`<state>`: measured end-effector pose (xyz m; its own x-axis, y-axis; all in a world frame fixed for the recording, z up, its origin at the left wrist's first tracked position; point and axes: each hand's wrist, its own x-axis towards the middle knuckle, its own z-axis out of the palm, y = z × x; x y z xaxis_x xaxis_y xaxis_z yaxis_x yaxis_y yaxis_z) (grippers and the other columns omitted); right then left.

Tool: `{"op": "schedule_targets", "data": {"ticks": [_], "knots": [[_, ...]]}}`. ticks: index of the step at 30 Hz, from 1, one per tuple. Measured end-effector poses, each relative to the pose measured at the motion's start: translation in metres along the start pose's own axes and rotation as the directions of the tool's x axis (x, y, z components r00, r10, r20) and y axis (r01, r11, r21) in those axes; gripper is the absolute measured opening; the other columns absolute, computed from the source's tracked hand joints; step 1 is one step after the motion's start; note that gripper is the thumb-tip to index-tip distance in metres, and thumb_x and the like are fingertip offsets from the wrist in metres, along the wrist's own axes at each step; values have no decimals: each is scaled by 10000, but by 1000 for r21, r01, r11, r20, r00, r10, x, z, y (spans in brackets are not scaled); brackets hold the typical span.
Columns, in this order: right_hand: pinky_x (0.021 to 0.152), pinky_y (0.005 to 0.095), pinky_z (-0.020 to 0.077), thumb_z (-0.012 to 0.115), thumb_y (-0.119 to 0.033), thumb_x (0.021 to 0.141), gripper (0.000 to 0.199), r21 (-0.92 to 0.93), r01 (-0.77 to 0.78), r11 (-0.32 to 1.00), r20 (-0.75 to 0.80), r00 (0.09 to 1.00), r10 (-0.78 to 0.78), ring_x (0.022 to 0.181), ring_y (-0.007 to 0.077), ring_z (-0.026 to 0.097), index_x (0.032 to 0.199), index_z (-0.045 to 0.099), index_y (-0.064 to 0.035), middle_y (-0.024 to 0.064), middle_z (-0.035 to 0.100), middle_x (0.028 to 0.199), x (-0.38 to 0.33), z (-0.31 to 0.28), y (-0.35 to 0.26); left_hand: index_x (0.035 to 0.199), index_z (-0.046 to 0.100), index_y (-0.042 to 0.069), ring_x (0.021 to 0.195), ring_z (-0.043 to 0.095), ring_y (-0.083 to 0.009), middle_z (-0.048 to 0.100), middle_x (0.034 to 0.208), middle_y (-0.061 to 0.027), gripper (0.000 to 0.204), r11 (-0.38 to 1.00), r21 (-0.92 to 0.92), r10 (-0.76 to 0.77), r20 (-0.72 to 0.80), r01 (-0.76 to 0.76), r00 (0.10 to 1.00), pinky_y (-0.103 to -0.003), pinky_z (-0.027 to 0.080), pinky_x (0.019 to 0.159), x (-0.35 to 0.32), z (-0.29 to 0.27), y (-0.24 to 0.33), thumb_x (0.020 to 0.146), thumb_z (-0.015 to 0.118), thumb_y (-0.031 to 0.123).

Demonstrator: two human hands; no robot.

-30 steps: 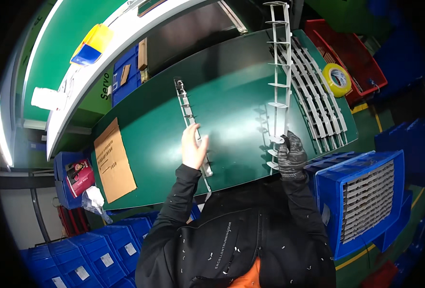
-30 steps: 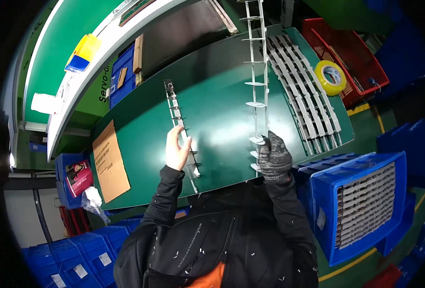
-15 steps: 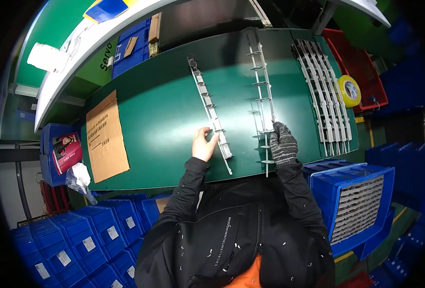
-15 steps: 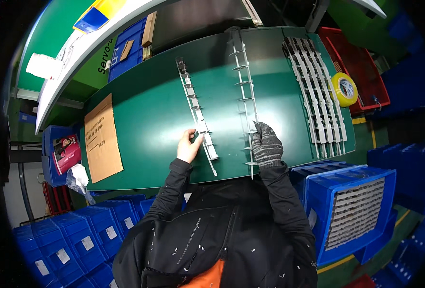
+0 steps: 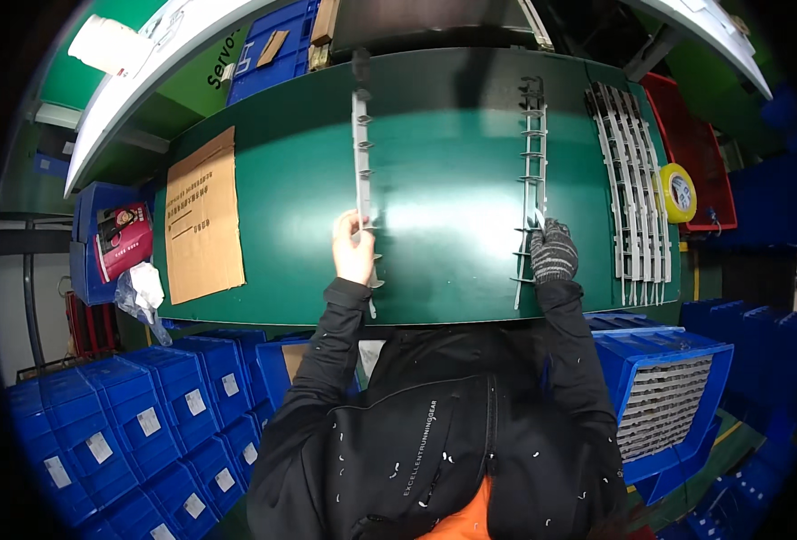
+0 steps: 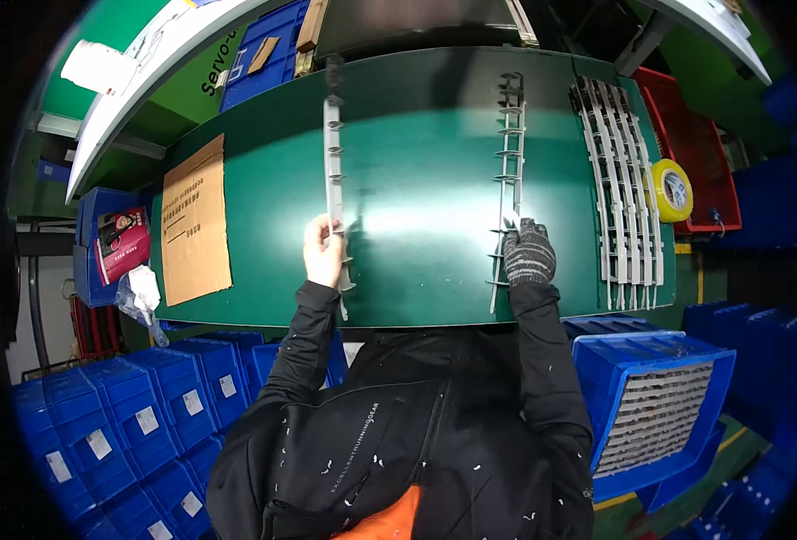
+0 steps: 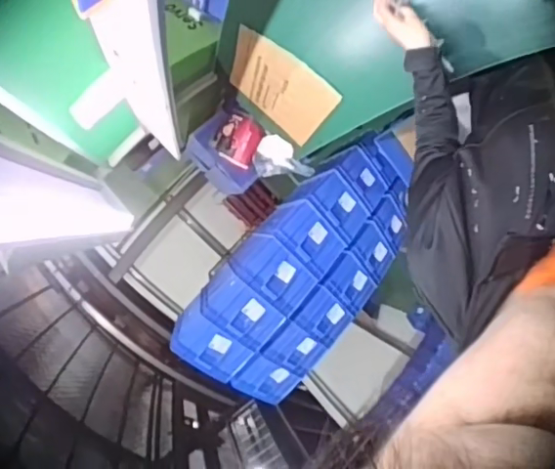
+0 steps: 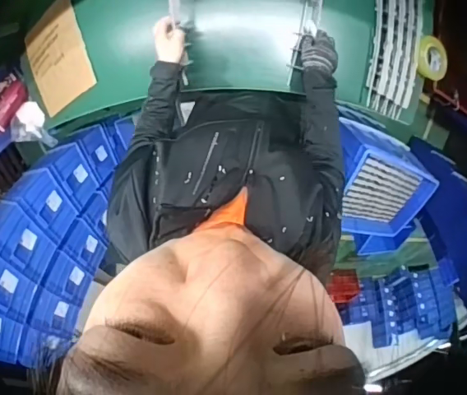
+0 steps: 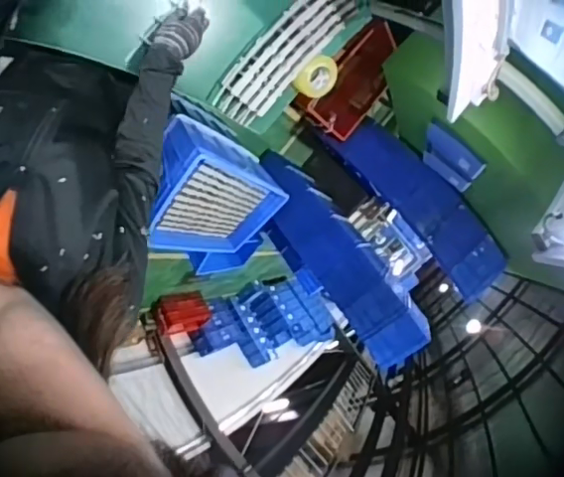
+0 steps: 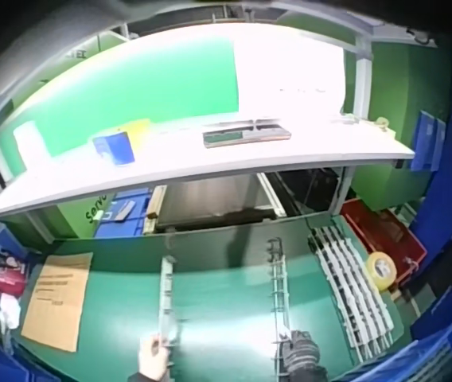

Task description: The person trims excess material from plastic molded parts using a craft knife, stacks the trimmed parts on the table, and takes new plastic parts from the conveyor belt to trim.

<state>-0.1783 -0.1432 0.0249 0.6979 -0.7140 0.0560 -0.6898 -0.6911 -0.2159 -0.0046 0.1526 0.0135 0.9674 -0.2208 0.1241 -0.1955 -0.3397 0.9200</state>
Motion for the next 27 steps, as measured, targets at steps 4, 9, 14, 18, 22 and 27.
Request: {"op": "schedule_targets", "data": {"ticks": [4, 9, 14, 18, 22, 27], "knots": [[882, 409, 469, 575, -273, 816, 378, 216, 29, 976, 365, 925, -108, 1001, 350, 575, 1115, 597, -43, 214, 605, 1065, 27, 28, -51, 1101, 567, 10, 956, 561, -174, 517, 1106, -91, 273, 998, 39, 47, -209, -40, 977, -299, 460, 848, -18, -73, 5, 829, 545, -1], [768, 406, 500, 631, -234, 769, 321, 759, 109, 642, 549, 421, -722, 900, 344, 605, 1031, 609, -51, 176, 614, 1007, -44, 56, -162, 1172, 547, 23, 1003, 550, -166, 471, 1161, -75, 310, 1000, 24, -7, -373, 17, 928, -287, 483, 830, -50, -127, 26, 862, 559, 15], [690, 420, 509, 559, -257, 834, 258, 509, 783, 359, 490, 79, -868, 840, 315, 620, 1006, 614, -72, 146, 623, 925, -95, 23, -192, 1212, 540, 20, 1000, 532, -150, 444, 1182, -83, 353, 982, 132, 175, -400, -133, 899, -255, 501, 777, -56, -130, 54, 860, 559, 1], [702, 415, 502, 552, -194, 816, 222, 486, 687, 541, 250, 483, -839, 820, 305, 614, 993, 613, -75, 133, 601, 928, -47, -18, -151, 1221, 529, -4, 991, 528, -173, 441, 1183, -121, 391, 941, 254, 303, -329, -226, 894, -252, 495, 741, -47, -112, 71, 831, 548, -32], [705, 410, 504, 531, -165, 841, 216, 609, 341, 717, 16, 898, -440, 831, 315, 603, 1014, 595, -54, 147, 580, 978, -9, -34, -92, 1240, 496, -25, 938, 537, -296, 456, 1147, -181, 437, 838, 471, 415, -219, -277, 883, -356, 467, 769, -38, -72, 57, 806, 526, 18], [789, 428, 484, 586, -245, 806, 343, 179, 87, 980, 314, 939, -141, 870, 347, 599, 1057, 577, -12, 196, 615, 934, -5, -5, -51, 1165, 522, 8, 846, 564, -341, 526, 1014, -172, 357, 849, 502, -22, 345, -164, 938, -352, 468, 744, -31, -10, 25, 811, 506, 53]]}}
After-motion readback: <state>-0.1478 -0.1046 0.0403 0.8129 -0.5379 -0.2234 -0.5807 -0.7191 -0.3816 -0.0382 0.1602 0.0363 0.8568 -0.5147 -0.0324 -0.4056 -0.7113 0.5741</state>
